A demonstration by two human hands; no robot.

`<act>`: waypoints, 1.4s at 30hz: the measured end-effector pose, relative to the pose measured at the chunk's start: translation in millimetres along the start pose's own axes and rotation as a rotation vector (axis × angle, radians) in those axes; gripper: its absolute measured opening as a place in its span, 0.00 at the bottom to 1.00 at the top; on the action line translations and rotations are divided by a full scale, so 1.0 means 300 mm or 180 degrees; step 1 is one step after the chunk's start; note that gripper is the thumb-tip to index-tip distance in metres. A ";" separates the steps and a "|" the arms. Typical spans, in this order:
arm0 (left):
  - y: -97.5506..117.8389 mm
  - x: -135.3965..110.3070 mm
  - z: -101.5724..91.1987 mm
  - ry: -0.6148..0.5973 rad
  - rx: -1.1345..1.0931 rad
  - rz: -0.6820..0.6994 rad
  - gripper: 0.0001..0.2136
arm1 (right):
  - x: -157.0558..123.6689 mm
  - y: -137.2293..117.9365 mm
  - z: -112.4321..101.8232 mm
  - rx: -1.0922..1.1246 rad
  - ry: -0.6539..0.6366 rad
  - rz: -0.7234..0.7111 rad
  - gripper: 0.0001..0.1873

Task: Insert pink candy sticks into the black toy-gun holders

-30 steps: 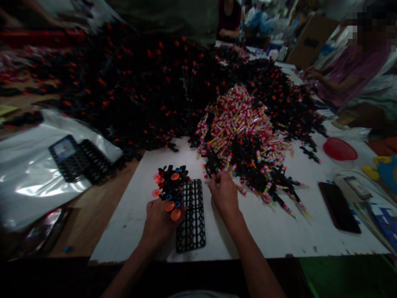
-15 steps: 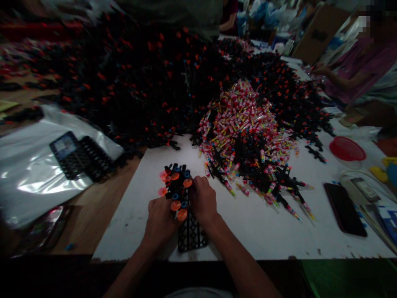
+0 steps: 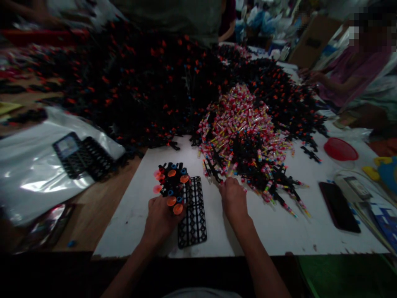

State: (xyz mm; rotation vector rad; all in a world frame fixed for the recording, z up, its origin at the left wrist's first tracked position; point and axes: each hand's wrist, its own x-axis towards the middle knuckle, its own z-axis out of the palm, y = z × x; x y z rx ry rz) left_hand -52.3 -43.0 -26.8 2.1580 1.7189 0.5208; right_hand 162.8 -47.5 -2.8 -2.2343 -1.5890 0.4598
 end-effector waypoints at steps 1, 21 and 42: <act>-0.003 0.001 0.003 0.0035 -0.0016 0.0020 0.05 | 0.003 -0.013 0.006 0.0624 -0.0108 -0.0029 0.04; 0.002 0.002 -0.001 0.0062 -0.0130 -0.0044 0.05 | -0.015 -0.137 0.111 0.1067 -0.0163 -0.1196 0.07; -0.033 -0.099 0.000 -0.0054 -0.0341 0.0093 0.35 | -0.056 -0.043 0.035 0.4420 -0.1265 0.0759 0.15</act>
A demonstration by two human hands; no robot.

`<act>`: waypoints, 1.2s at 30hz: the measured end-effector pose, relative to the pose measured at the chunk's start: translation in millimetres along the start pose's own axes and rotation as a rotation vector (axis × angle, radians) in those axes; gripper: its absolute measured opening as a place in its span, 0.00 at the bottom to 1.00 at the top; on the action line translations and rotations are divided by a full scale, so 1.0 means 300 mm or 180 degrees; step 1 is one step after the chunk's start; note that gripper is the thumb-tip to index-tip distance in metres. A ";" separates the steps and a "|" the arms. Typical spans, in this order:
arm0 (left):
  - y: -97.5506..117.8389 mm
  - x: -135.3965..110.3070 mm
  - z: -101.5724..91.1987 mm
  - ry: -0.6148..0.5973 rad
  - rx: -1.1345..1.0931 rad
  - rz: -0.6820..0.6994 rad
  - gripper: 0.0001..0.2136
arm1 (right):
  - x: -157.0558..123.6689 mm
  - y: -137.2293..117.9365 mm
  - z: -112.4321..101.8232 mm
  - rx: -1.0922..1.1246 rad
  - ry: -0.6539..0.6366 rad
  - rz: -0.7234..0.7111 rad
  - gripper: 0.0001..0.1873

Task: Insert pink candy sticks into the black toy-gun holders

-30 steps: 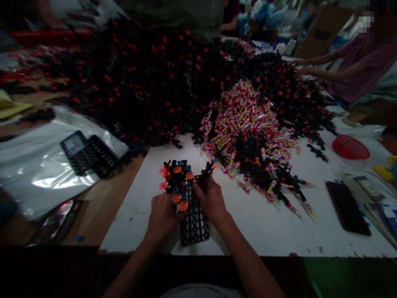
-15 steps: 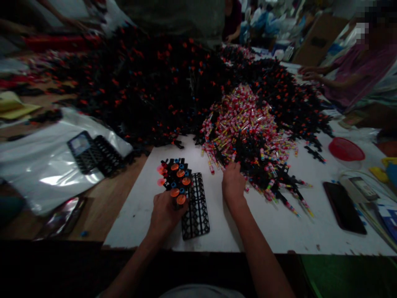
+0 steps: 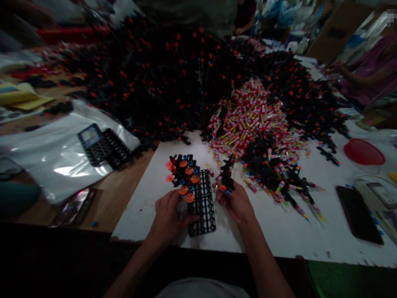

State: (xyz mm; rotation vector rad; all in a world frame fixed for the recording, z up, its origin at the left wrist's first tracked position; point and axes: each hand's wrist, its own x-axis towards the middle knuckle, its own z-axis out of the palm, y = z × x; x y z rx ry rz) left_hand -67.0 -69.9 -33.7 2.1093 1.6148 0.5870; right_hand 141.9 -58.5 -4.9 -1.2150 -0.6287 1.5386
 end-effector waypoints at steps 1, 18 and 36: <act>0.000 0.001 0.004 0.0002 0.0027 0.0013 0.35 | 0.003 -0.008 0.007 0.0256 0.0061 -0.0103 0.16; 0.030 0.010 0.004 0.0128 -0.0010 -0.0084 0.29 | -0.042 0.012 0.069 -0.0604 0.0014 -0.0605 0.18; 0.030 0.019 0.002 -0.0072 0.0164 -0.0049 0.22 | -0.043 0.191 0.197 -0.4289 0.0511 -0.1634 0.08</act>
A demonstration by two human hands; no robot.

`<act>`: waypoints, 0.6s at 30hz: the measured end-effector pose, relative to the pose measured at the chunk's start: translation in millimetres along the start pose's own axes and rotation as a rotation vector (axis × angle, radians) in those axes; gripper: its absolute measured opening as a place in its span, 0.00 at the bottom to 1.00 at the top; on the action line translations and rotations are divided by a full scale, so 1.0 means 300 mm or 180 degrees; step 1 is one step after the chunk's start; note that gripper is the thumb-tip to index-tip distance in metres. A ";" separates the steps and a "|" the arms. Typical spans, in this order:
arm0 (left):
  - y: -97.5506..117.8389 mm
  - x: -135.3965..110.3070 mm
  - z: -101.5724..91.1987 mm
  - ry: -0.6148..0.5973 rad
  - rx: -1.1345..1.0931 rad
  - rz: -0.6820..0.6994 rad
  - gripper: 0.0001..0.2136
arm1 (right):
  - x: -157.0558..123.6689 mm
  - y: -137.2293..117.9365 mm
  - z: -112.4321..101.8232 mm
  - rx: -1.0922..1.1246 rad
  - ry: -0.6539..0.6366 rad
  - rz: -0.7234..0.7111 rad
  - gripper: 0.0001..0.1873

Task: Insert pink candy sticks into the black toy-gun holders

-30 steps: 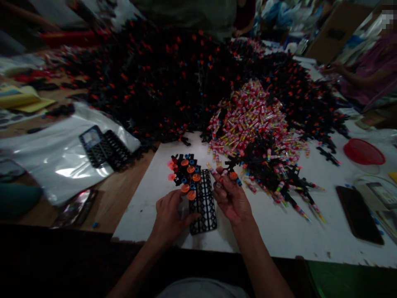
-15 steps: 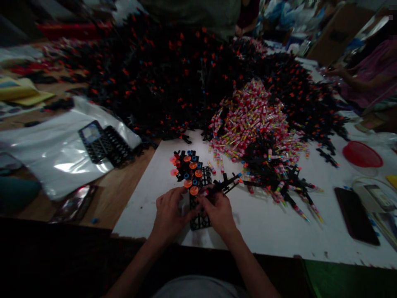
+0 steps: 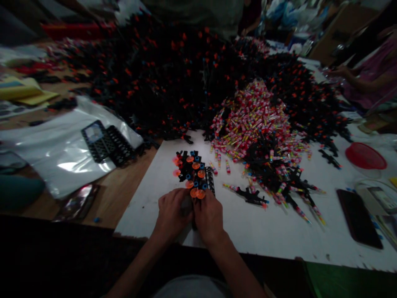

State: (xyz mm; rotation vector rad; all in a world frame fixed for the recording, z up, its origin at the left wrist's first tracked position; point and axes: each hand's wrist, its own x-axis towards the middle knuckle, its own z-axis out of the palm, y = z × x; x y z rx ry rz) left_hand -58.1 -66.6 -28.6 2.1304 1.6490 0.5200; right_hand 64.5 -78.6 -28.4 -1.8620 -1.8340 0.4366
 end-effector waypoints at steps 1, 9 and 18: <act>-0.001 -0.001 0.003 0.0009 0.0006 0.0006 0.21 | 0.002 -0.006 -0.001 -0.0082 -0.0084 -0.0049 0.08; 0.022 0.016 0.004 0.0164 -0.0062 -0.0174 0.18 | 0.058 0.029 -0.125 0.0283 -0.0461 -0.0152 0.13; 0.024 0.023 0.003 0.0263 -0.0042 -0.0267 0.21 | -0.073 0.236 -0.243 -0.0767 -0.0600 -0.0466 0.16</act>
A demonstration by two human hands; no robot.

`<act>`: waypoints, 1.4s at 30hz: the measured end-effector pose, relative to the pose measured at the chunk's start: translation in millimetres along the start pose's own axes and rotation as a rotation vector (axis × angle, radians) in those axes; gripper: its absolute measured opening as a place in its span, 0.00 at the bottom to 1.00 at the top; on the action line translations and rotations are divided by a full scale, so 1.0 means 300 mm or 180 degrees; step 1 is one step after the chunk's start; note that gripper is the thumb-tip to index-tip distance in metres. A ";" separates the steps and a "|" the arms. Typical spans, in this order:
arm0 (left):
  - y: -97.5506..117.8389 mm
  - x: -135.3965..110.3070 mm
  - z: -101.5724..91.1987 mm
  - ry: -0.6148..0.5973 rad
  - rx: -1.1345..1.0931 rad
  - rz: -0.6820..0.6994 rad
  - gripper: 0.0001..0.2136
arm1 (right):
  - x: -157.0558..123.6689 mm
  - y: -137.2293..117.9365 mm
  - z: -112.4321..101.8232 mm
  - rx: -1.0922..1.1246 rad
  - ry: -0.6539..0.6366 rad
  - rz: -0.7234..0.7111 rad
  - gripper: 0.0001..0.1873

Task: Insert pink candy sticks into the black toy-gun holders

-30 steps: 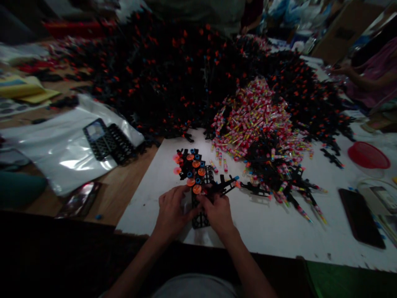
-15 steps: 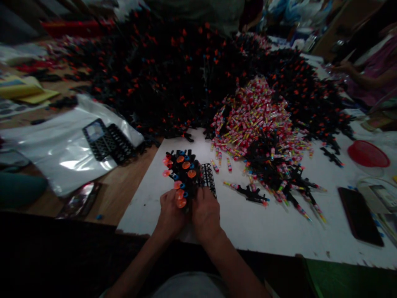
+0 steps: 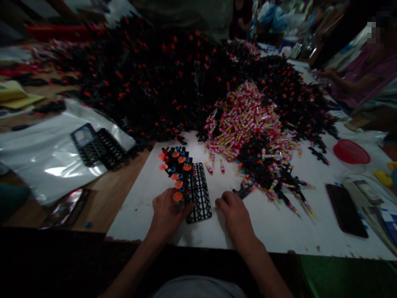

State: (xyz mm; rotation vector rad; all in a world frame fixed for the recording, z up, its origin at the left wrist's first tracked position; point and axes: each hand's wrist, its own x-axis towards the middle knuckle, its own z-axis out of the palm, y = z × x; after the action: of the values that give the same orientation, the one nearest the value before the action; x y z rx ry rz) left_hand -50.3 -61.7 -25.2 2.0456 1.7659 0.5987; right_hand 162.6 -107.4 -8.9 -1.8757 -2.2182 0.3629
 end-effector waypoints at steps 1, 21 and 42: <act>-0.001 0.000 0.001 -0.0001 -0.0012 0.0001 0.21 | -0.036 0.003 0.002 0.0164 -0.0047 -0.0213 0.16; -0.023 -0.026 0.020 0.0000 0.0097 0.0242 0.33 | -0.032 -0.037 0.002 0.2584 0.0490 0.1696 0.24; -0.012 -0.031 0.026 -0.0052 0.0095 0.0122 0.27 | 0.147 -0.260 0.130 0.2292 0.0622 0.0990 0.11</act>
State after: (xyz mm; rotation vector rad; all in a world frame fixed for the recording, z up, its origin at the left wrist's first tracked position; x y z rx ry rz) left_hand -50.2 -70.4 -34.4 2.1027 1.7402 0.5686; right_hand 69.9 -78.2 -20.7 -1.7257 -1.3901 0.8522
